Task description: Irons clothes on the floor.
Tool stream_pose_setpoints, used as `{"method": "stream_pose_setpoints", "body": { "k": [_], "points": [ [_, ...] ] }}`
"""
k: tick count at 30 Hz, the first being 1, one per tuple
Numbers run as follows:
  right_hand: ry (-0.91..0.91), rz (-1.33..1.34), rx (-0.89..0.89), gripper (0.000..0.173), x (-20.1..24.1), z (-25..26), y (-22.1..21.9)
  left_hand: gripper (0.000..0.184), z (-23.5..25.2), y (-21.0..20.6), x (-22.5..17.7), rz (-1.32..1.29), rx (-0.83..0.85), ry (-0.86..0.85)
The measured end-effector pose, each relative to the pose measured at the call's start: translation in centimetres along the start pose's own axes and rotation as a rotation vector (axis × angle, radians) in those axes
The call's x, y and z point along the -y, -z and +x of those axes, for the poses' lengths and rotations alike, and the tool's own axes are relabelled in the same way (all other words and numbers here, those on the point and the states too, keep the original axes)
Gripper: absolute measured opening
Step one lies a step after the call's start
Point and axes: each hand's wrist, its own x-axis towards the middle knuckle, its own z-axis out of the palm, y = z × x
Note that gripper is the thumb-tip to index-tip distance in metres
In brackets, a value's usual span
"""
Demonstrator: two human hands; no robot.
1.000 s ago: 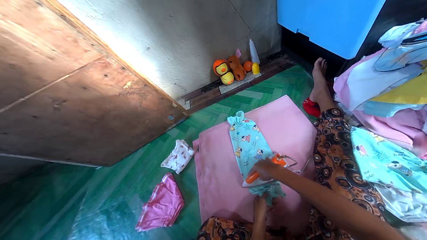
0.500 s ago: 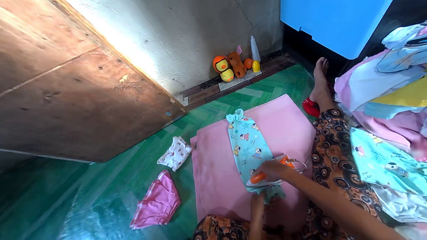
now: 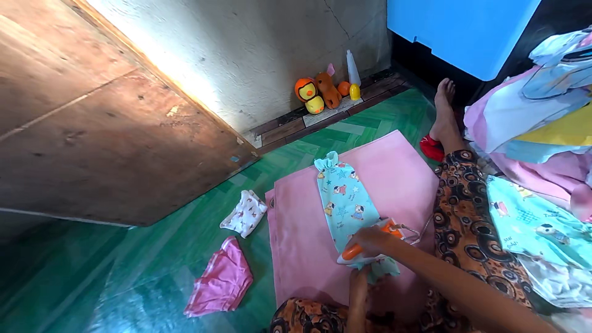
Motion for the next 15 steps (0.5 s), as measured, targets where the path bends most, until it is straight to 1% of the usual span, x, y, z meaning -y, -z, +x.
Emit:
{"method": "stream_pose_setpoints", "body": {
  "k": [5, 7, 11, 15],
  "points": [
    [-0.005, 0.013, -0.007, 0.053, -3.1, -1.5, 0.2, 0.036, -0.1, 0.0, -0.1, 0.012, 0.006, 0.000],
    [-0.012, 0.018, -0.008, 0.052, -3.9, -1.9, 0.2, 0.036, 0.0, 0.0, -0.2, 0.016, 0.003, -0.001],
    [-0.006, 0.013, -0.009, 0.052, -3.6, -1.8, 0.2, 0.036, 0.2, -0.1, -0.1, -0.002, -0.007, 0.022],
    [0.022, 0.016, -0.016, 0.052, -2.0, -1.1, 0.0, 0.037, 0.3, -0.1, -0.1, 0.015, -0.021, 0.034]
  ]
}}
